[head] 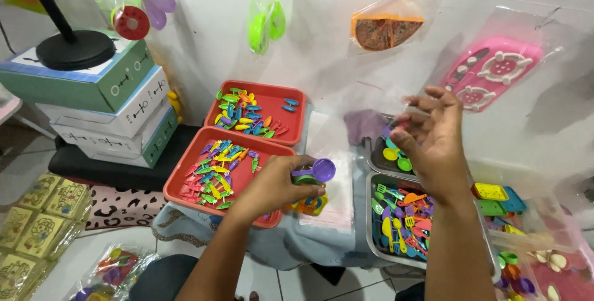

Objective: The person sits on the floor and packs various small plastic toys, including a yellow toy car, orange cutlery, and colorful spoons, into a clear plastic bag. They pick up items from red trays and a metal tray, place them into the bag, and then seal it.

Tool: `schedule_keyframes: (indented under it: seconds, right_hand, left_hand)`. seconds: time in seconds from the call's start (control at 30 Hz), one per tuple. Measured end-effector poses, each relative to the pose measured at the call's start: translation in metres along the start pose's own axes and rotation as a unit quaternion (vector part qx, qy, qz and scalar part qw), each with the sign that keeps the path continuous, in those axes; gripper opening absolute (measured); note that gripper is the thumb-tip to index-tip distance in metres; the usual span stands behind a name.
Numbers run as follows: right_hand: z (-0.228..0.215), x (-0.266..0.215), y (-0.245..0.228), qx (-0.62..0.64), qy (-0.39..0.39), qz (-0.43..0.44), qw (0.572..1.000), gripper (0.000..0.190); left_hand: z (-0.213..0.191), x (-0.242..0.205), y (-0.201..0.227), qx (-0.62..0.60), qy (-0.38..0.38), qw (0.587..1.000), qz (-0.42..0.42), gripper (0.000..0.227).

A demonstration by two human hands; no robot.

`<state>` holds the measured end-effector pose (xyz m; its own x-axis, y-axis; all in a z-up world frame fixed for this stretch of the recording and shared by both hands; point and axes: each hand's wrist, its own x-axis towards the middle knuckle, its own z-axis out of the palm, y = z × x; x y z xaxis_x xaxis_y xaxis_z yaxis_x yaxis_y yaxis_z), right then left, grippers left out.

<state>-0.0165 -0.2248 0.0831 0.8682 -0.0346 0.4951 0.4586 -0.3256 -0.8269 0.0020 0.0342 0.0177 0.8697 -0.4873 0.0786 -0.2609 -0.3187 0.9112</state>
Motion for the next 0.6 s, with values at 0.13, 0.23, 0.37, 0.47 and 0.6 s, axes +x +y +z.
schedule_keyframes:
  seconds: [0.13,0.23,0.37,0.47,0.6]
  right_hand:
    - [0.017,-0.005,0.044,0.04,-0.07,0.151,0.985,0.083]
    - [0.032,-0.01,0.06,0.053,-0.173,0.173,0.968,0.067]
    - [0.047,-0.012,0.069,0.099,-0.164,0.172,0.966,0.041]
    - [0.054,-0.014,0.067,0.12,-0.152,0.15,0.969,0.023]
    - [0.058,-0.016,0.068,0.126,-0.14,0.122,0.975,0.014]
  left_hand:
    - [0.003,0.001,-0.005,-0.017,0.032,0.999,0.025,0.052]
    - [0.003,0.0,-0.007,-0.022,0.039,0.999,0.022,0.047]
    - [0.005,-0.002,-0.004,-0.031,0.029,0.999,0.013,0.044]
    - [0.004,-0.002,0.0,-0.032,0.021,0.999,0.01,0.043]
    - [0.001,-0.004,0.002,-0.01,0.005,1.0,0.002,0.043]
